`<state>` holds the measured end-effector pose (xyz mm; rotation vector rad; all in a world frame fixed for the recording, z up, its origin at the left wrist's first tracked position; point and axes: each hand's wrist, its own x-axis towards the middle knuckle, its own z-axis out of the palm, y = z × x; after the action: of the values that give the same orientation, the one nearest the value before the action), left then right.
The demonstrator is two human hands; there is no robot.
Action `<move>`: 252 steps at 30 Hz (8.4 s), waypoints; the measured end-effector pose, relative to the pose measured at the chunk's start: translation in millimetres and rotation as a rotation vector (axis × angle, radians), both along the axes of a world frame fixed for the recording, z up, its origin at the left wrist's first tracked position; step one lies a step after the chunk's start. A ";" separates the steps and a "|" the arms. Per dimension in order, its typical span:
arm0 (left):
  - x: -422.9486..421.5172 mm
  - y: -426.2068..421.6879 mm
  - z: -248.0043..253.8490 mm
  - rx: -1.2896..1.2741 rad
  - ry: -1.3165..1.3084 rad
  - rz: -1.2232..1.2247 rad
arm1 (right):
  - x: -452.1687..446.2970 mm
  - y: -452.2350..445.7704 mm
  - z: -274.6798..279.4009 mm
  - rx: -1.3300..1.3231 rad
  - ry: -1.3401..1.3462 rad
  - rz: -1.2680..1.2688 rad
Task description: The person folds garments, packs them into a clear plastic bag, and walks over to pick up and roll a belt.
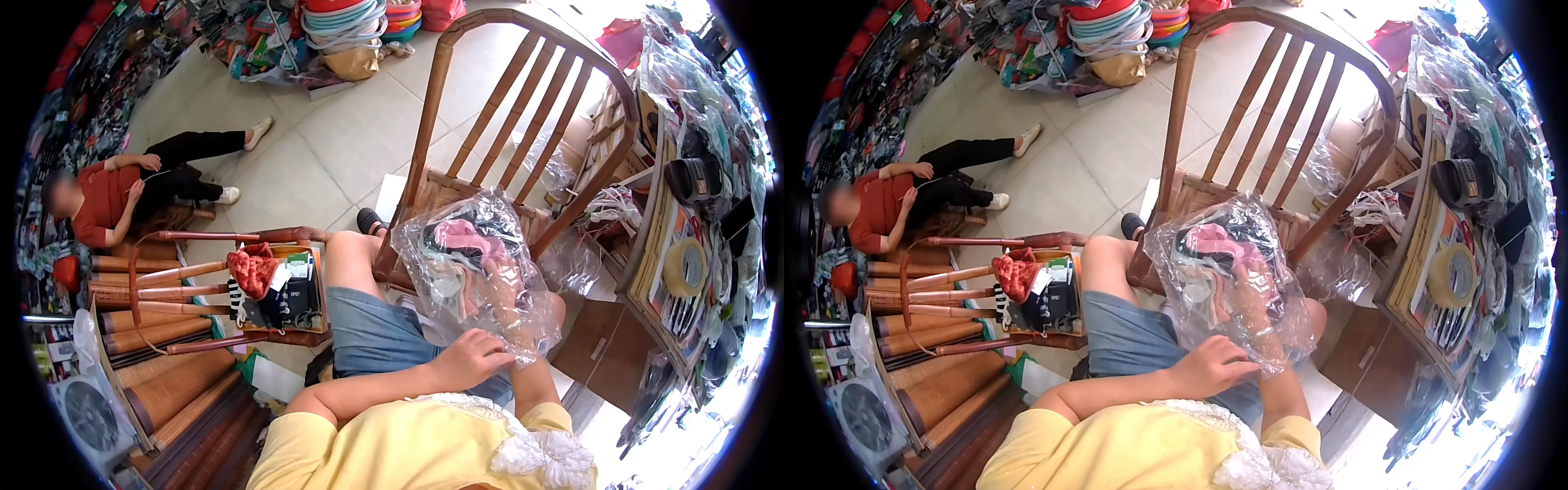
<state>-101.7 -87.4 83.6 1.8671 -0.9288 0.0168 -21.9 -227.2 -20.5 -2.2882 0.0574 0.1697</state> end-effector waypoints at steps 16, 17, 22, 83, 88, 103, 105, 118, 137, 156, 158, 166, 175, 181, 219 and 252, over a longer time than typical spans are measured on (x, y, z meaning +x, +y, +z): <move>-26.3 96.7 -82.7 -0.030 0.740 0.487 | -42.7 52.0 -29.8 -0.399 -0.138 0.604; -26.6 94.5 -93.6 -0.136 0.853 0.582 | -39.6 48.4 -28.5 -0.250 -0.125 0.567; -18.7 81.7 -154.1 -0.569 1.316 0.764 | -46.0 51.5 -20.2 -0.294 -0.237 0.540; 44.2 159.8 -103.7 -0.578 1.137 0.394 | 0.9 -127.5 -19.0 1.128 0.280 -0.284; 66.5 174.0 -93.2 -0.580 0.886 0.427 | 5.5 -98.5 -7.4 1.284 0.335 -0.529; 58.3 143.6 -187.6 -0.629 0.888 1.091 | -46.6 -61.4 -11.9 0.528 0.212 -0.586; 49.5 146.1 -228.9 -0.511 0.962 1.146 | -74.8 -92.3 -139.1 0.806 0.327 -0.660; 81.7 158.3 -199.6 -0.028 0.934 0.968 | -47.0 -67.7 -68.6 0.429 0.291 -0.496; 151.5 61.8 -200.5 -0.128 0.982 0.819 | 31.1 -184.4 -121.8 -0.100 0.049 -0.620; 301.9 56.3 -150.0 0.044 1.420 0.717 | 113.7 -142.6 15.7 0.757 0.864 -0.889; 305.9 87.8 -133.2 -0.065 1.626 0.471 | 117.2 -110.2 59.2 0.719 0.851 -0.900; 271.7 269.1 -61.8 -0.552 1.805 0.676 | 229.5 28.0 172.6 0.784 1.089 -0.523; 430.8 372.9 73.5 -0.980 1.591 0.746 | 406.0 118.1 208.5 1.016 0.912 -0.306; 609.1 332.3 164.3 -0.939 1.387 0.732 | 560.2 83.3 225.3 0.977 0.757 -0.156; 1780.5 -185.2 310.2 -0.083 0.385 0.066 | 1458.7 -398.1 411.6 1.481 -0.092 -0.494; 2385.8 -293.1 373.8 0.561 -0.629 0.081 | 2041.0 -683.3 488.9 0.635 -0.685 -0.735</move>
<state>2284.1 -380.5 457.4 2.4830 -1.3818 0.4580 2019.2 -910.5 468.4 -1.4674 0.4117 -0.8494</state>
